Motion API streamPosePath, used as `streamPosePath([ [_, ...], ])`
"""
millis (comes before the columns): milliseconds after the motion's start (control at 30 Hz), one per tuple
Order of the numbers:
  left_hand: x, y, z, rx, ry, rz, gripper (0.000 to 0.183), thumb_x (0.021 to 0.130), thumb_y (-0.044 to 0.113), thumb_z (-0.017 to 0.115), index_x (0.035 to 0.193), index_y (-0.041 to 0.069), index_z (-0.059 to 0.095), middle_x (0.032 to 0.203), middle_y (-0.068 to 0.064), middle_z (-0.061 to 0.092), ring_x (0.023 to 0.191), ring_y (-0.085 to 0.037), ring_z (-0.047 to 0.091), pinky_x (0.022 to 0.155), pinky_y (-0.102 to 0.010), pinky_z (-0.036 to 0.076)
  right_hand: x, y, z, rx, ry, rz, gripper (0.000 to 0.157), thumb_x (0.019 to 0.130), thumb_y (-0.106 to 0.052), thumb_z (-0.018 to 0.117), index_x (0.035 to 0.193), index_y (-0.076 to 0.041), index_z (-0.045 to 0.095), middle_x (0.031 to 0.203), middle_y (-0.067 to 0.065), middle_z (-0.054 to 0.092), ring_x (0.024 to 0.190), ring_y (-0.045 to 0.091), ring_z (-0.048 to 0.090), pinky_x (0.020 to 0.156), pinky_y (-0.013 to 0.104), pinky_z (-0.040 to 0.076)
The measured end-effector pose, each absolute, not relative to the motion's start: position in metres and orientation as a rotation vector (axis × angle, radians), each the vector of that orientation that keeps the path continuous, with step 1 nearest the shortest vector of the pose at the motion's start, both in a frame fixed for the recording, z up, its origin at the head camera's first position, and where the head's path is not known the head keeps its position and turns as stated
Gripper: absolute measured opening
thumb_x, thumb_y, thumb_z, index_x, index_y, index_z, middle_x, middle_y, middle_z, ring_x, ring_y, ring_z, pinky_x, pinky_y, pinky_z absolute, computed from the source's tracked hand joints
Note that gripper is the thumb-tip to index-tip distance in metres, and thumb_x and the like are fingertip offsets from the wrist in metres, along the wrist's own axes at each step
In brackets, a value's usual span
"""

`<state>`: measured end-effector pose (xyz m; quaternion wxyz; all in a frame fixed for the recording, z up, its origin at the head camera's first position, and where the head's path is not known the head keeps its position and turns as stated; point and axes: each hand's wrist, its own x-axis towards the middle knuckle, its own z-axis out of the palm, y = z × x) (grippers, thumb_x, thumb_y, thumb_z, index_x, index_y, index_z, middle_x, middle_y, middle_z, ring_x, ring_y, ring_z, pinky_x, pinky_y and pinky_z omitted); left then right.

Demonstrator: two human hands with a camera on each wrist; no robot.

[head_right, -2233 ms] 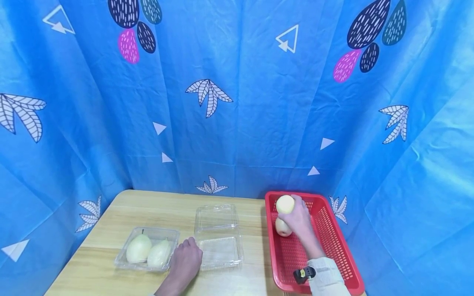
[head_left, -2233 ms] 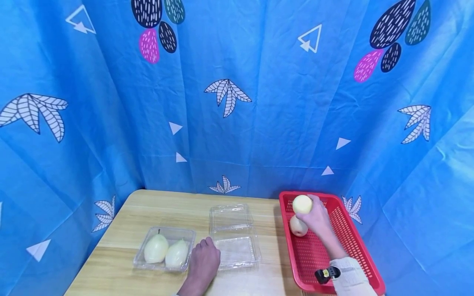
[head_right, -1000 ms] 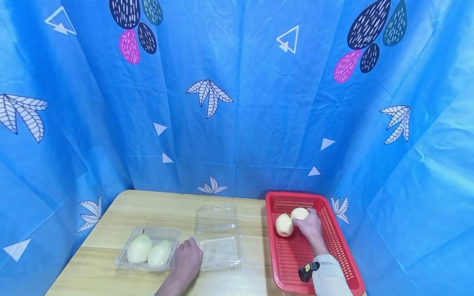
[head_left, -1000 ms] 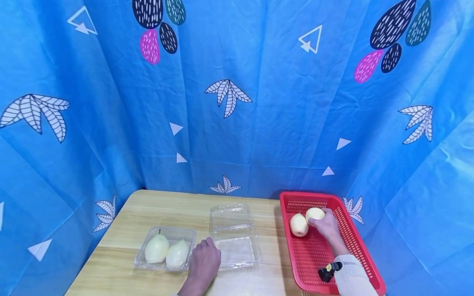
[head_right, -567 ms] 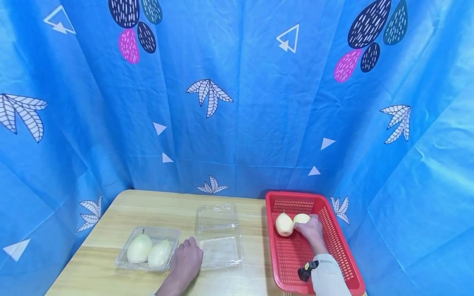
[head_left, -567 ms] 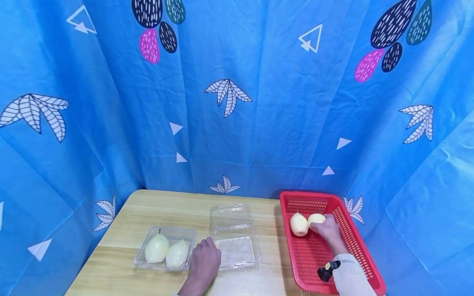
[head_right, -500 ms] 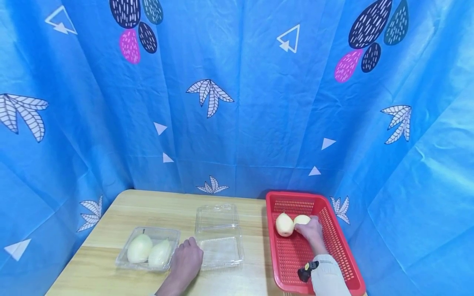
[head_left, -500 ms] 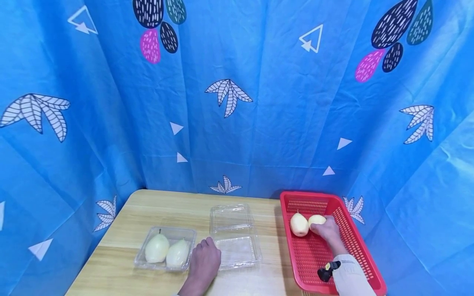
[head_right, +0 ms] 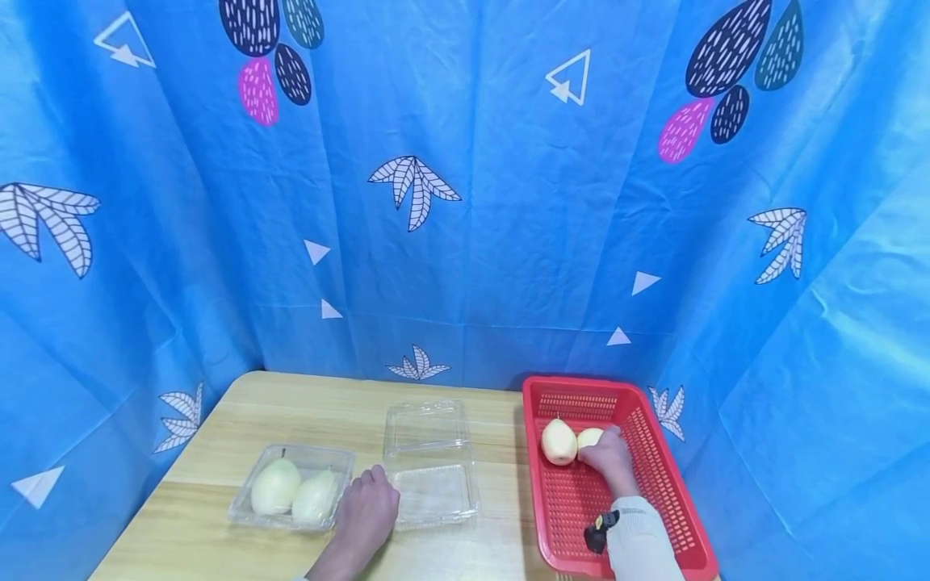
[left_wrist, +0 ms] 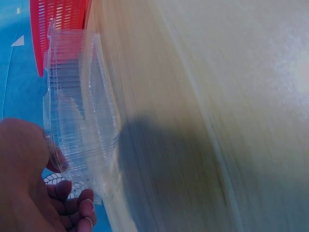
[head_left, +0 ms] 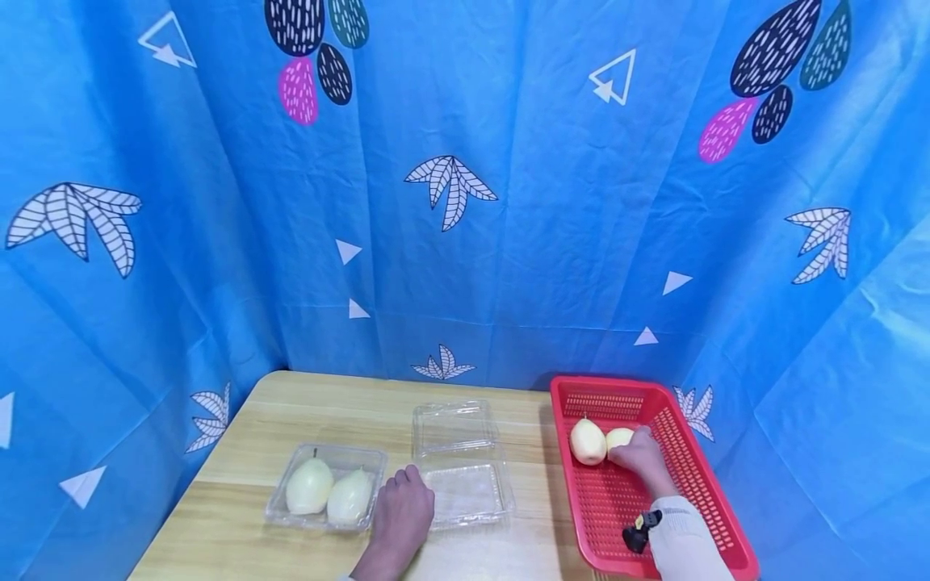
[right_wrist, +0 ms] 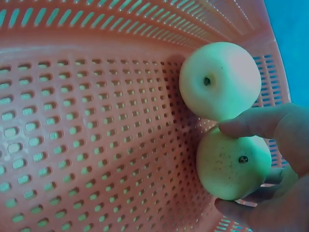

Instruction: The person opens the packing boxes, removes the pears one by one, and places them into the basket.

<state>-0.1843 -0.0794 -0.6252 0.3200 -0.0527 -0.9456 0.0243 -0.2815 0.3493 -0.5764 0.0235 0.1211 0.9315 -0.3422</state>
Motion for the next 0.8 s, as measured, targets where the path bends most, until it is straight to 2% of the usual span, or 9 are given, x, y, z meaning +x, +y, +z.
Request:
streamPosePath([
  [100, -0.1848, -0.0784, -0.6263, -0.124, -2.505, 0.031, 0.028, 0.08, 0.02, 0.074, 0.074, 0.006, 0.049, 0.06, -0.001, 0.037, 0.049, -0.015, 0.039, 0.043, -0.029, 0.027, -0.282, 0.347, -0.5762, 0.364, 2.926, -0.997, 0.07, 0.069, -0.017, 0.08, 0.115, 0.016, 0.038, 0.088, 0.018, 0.051, 0.078, 0.03, 0.051, 0.065, 0.033, 0.045],
  [233, -0.1837, -0.0776, -0.6249, -0.121, -2.493, 0.036, 0.027, 0.079, 0.018, 0.072, 0.074, 0.006, 0.049, 0.06, 0.0, 0.034, 0.048, -0.015, 0.039, 0.043, -0.029, 0.028, -0.2826, 0.3457, -0.5776, 0.37, 2.961, -0.855, 0.07, 0.068, -0.018, 0.08, 0.113, 0.016, 0.038, 0.094, 0.026, 0.053, 0.081, 0.034, 0.054, 0.072, 0.043, 0.051],
  [400, -0.1833, -0.078, -0.623, -0.128, -2.441, 0.054, 0.024, 0.078, 0.016, 0.07, 0.072, 0.006, 0.049, 0.059, 0.001, 0.031, 0.048, -0.014, 0.037, 0.043, -0.027, 0.028, -0.2817, 0.3453, -0.5786, 0.388, 2.959, -0.731, 0.075, 0.066, -0.019, 0.08, 0.116, 0.017, 0.037, 0.102, 0.036, 0.054, 0.088, 0.044, 0.056, 0.083, 0.057, 0.051],
  [633, -0.1826, -0.0787, -0.6247, -0.118, -2.463, 0.021, 0.029, 0.079, 0.019, 0.073, 0.072, 0.006, 0.048, 0.059, 0.001, 0.03, 0.048, -0.013, 0.034, 0.044, -0.026, 0.023, -0.2819, 0.3433, -0.5785, 0.401, 2.957, -0.727, 0.08, 0.069, -0.019, 0.079, 0.125, 0.024, 0.04, 0.119, 0.043, 0.039, 0.103, 0.058, 0.048, 0.091, 0.065, 0.047],
  [800, -0.1849, -0.0778, -0.6283, -0.097, -2.558, -0.023, 0.027, 0.085, 0.019, 0.072, 0.076, 0.004, 0.05, 0.061, -0.001, 0.038, 0.051, -0.015, 0.039, 0.045, -0.029, 0.031, -0.2816, 0.3402, -0.5768, 0.398, 2.982, -0.727, 0.083, 0.071, -0.019, 0.076, 0.131, 0.025, 0.038, 0.124, 0.045, 0.037, 0.111, 0.063, 0.043, 0.098, 0.068, 0.042],
])
